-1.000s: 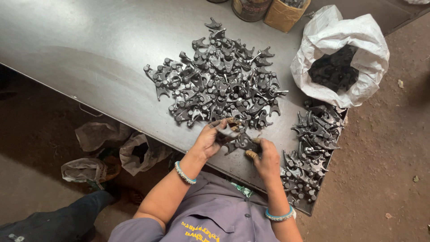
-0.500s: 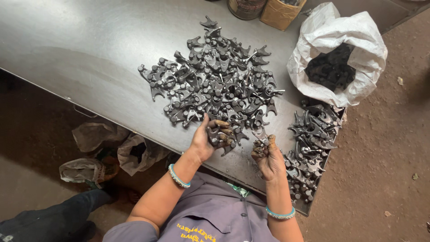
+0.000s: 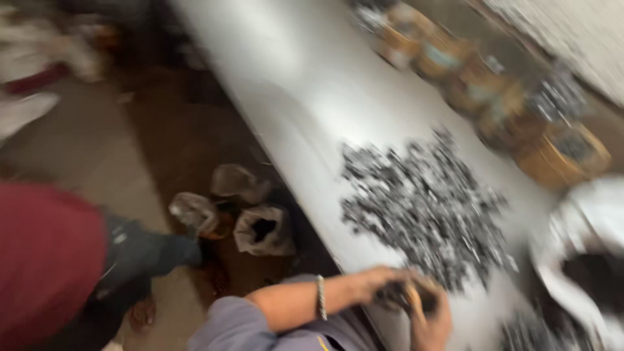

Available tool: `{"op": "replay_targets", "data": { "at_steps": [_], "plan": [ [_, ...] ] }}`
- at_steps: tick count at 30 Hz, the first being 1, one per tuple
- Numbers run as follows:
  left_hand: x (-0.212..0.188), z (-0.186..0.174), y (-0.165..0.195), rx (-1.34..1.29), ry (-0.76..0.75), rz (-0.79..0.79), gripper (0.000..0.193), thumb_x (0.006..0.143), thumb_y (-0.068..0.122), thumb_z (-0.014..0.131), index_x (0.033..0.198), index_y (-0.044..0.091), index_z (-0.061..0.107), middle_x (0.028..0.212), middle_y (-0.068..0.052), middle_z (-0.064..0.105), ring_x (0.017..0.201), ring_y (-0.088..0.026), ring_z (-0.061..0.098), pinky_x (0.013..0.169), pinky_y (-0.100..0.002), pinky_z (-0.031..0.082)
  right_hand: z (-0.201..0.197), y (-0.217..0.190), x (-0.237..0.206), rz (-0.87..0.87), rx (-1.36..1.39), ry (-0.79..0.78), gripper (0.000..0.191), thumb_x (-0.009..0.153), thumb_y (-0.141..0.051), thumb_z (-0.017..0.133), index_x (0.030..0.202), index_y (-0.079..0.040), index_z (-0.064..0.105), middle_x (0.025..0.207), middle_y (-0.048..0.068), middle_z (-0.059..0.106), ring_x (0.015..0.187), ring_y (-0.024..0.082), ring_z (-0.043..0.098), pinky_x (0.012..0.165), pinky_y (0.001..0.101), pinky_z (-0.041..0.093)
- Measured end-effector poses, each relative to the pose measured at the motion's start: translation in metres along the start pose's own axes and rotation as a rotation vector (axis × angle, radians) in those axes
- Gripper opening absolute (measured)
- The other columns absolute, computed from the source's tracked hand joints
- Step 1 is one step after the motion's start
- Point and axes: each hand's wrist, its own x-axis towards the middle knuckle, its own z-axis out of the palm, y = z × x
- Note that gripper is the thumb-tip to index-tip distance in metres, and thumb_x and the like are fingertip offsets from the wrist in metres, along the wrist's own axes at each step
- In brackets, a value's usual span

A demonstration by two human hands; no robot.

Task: The person stands at a metal table covered with small dark cast metal parts and sorts through them by hand. They pick up individual castings, turn them over in both hands, and place them into separate piles, occasionally brushing off debris.

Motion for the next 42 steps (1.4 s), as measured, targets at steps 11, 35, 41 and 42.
{"op": "replay_targets", "data": {
  "at_steps": [11,35,41,42],
  "plan": [
    [-0.006,-0.015,0.026,0.925,0.428,0.613,0.046,0.094,0.051,0.076,0.112,0.009,0.08,0.097,-0.02,0.076,0.09,-0.03,0.072,0.085,-0.04,0.056,0.035,-0.013,0.052,-0.41,-0.699,-0.121,0.039,0.081,-0.027,0.074,0.113,-0.007,0.069,0.11,0.012,0.07,0.102,0.028,0.065,0.092,0.0396,0.049],
    [-0.025,0.024,0.007,1.581,0.431,0.632,0.078,0.064,0.03,0.095,0.124,0.008,0.051,0.107,-0.019,0.064,0.083,-0.044,0.068,0.067,-0.053,0.056,-0.095,0.066,-0.069,0.414,1.311,0.147,0.057,0.086,0.003,0.081,0.138,-0.001,0.059,0.13,0.016,0.067,0.12,0.029,0.065,0.105,0.0406,0.052],
    [-0.005,0.046,-0.009,1.563,0.294,0.657,0.076,0.064,0.025,0.094,0.123,0.005,0.049,0.106,-0.02,0.064,0.086,-0.045,0.068,0.069,-0.053,0.056,-0.101,0.058,-0.069,0.397,1.347,0.164,0.067,0.083,-0.001,0.083,0.145,-0.002,0.055,0.131,0.015,0.067,0.122,0.027,0.065,0.111,0.0452,0.05],
    [-0.002,0.052,-0.012,1.554,0.263,0.663,0.075,0.065,0.023,0.093,0.124,0.006,0.05,0.106,-0.02,0.064,0.086,-0.045,0.068,0.069,-0.053,0.056,-0.101,0.057,-0.07,0.377,1.336,0.157,0.07,0.084,-0.001,0.084,0.148,-0.002,0.054,0.13,0.014,0.067,0.121,0.027,0.065,0.111,0.0444,0.05]
  ]
}}
